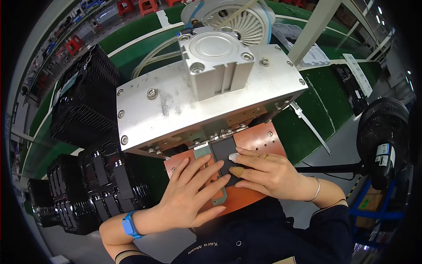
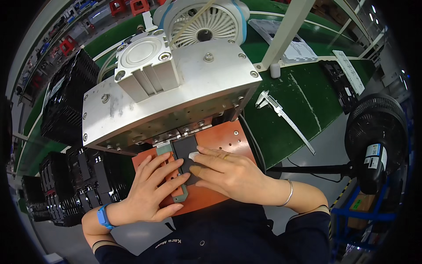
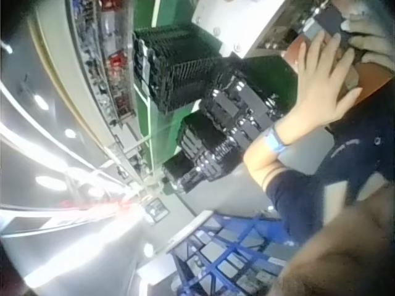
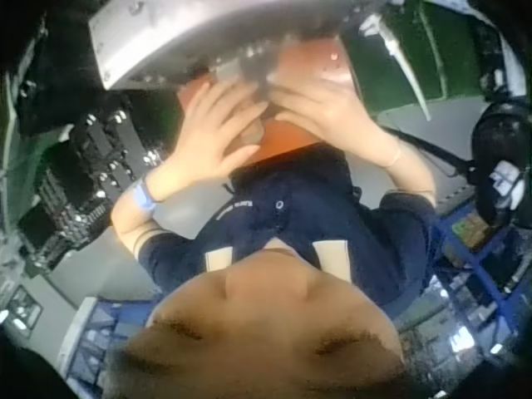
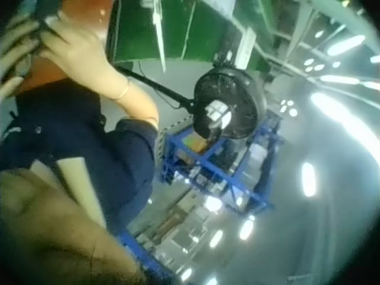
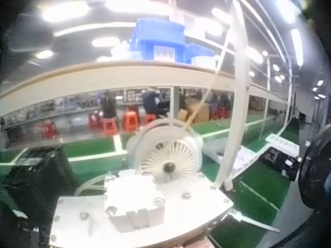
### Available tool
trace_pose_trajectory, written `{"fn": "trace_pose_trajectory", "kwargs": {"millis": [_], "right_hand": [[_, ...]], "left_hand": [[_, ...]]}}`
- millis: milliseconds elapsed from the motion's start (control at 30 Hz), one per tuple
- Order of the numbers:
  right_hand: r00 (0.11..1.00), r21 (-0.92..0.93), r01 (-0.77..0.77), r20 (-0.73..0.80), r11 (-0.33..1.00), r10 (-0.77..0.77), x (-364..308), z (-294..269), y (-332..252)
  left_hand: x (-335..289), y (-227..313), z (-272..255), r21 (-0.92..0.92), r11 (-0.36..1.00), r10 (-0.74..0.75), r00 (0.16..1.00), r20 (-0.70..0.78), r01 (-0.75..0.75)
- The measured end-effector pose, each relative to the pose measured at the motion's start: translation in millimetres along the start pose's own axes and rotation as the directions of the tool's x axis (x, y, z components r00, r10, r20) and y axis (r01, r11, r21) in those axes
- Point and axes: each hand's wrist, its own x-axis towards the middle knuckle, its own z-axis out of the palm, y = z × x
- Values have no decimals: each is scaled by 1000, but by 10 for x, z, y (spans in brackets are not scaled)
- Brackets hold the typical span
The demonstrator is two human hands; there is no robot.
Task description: The person places small black rectangular components into a metal jig on a workbench. They press each component into place and then move it to a stack of similar items. The person repeats this process for multiple units, handling them one at a time.
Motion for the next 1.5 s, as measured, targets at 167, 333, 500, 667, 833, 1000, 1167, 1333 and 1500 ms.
{"fn": "trace_pose_trajectory", "kwargs": {"millis": [167,333,500,667,833,1000,1167,1333,1500], "right_hand": [[1000,4,-3,20,1000,3,53,-31,22],[998,2,-19,55,1000,19,73,-48,-7],[984,96,-129,137,987,115,93,-64,-119],[921,839,-365,261,404,289,75,-111,-179],[739,839,-520,346,162,579,215,-132,-48],[747,795,-530,273,296,606,245,-184,-107],[929,844,-289,134,452,344,410,90,-481],[967,369,190,90,910,-238,1157,356,-563],[773,-41,631,128,775,-622,1890,1265,-630]], "left_hand": [[2,-28,43,-5,1000,10,1000,-5,-10],[-4,-24,32,4,1000,9,1000,-3,-9],[-6,-25,33,-4,1000,10,1000,-18,-10],[6,-46,34,-43,999,28,995,-93,-32],[-35,-13,-4,-43,999,12,953,-302,-26],[-65,73,-79,-604,784,-367,892,-263,144],[-294,132,-64,-970,221,-552,833,-36,104],[-1118,-546,-541,-637,754,-653,288,-700,161],[-2361,-1572,-606,-390,667,-579,112,-807,635]]}}
